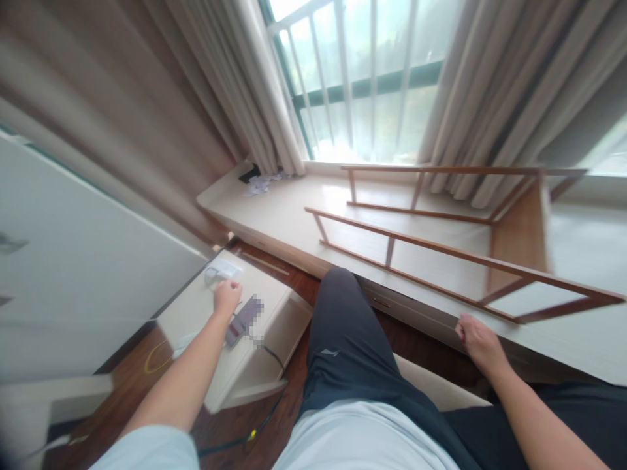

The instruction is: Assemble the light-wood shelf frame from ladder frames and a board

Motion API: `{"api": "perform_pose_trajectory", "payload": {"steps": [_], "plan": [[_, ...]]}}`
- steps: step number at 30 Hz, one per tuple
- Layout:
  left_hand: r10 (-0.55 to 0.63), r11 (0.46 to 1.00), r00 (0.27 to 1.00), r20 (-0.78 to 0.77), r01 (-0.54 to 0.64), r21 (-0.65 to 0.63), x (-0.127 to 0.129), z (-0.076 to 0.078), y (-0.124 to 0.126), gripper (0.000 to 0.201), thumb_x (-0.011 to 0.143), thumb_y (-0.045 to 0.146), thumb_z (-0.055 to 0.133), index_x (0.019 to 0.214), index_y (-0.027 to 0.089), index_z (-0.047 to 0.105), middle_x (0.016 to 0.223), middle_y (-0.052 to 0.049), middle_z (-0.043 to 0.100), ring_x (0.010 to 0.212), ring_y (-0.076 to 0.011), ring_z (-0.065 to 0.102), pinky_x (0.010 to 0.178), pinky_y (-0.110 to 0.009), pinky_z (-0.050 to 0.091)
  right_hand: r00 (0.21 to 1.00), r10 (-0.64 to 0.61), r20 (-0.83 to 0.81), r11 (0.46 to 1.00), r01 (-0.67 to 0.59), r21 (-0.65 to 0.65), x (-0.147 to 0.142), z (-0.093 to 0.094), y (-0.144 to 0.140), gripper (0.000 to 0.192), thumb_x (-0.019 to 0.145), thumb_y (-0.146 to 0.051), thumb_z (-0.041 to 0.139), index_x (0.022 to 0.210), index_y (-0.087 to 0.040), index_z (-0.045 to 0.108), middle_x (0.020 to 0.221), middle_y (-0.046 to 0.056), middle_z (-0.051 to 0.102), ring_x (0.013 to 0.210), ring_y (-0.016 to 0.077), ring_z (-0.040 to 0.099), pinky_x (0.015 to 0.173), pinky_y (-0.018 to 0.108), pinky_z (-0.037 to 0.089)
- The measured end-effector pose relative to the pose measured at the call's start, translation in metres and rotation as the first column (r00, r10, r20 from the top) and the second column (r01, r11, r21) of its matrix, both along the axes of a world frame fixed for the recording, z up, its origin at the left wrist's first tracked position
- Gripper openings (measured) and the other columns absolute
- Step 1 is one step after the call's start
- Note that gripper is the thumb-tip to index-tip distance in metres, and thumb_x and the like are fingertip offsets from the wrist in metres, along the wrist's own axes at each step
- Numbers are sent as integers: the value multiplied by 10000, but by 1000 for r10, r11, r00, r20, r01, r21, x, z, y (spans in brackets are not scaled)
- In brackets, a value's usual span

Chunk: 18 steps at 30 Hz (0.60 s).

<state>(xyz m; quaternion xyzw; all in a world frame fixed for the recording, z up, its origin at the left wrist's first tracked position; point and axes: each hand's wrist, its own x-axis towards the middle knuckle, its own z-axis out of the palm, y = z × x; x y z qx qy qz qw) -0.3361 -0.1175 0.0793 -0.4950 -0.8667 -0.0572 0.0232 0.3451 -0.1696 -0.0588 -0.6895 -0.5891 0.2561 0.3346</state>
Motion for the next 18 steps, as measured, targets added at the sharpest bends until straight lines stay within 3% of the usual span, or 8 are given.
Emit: {"api": "perform_pose_trajectory", "payload": {"steps": [2,5,8,10,13,18], "plan": [[-67,980,992,104,46,193,32,1,7,224,798,292,510,875,150,666,957,-136,690,966,-280,629,945,-395,480,993,12,-121,996,-23,-86,-6,10,3,594,942,-607,259,518,-260,488,556,82,531,523,229,528,541,386,460],[-188,930,926,327,61,362,99,0,15,246,754,411,553,813,191,647,877,-88,693,886,-280,637,884,-413,508,965,-58,-255,993,30,-115,-15,22,11,493,954,-551,299,703,-235,583,645,58,570,567,203,518,534,329,437],[-383,878,732,563,100,468,186,0,11,351,753,520,602,867,196,670,849,-62,697,842,-259,640,794,-369,527,907,-88,-413,992,44,-117,-22,30,16,341,934,-476,376,865,-225,596,801,51,630,624,184,548,520,286,432],[-469,870,535,702,145,471,249,-1,3,380,762,541,641,900,189,680,856,-51,698,805,-229,636,747,-331,521,886,-57,-460,997,28,-68,-28,35,16,270,916,-398,387,900,-223,591,696,-3,549,590,168,515,543,277,423],[-424,906,318,848,163,392,339,-9,-7,412,726,554,710,893,177,702,837,-40,683,722,-177,593,651,-281,488,868,-1,-496,1000,-5,-10,-35,45,9,196,898,-295,405,918,-223,587,628,-52,446,555,146,468,574,269,389],[-125,964,-15,992,236,125,457,-32,-13,453,591,498,843,879,165,736,757,-8,610,622,-100,505,509,-199,401,883,31,-468,997,6,76,-37,64,-2,130,874,-294,544,959,-219,609,585,-80,389,567,134,385,587,263,306]]}}
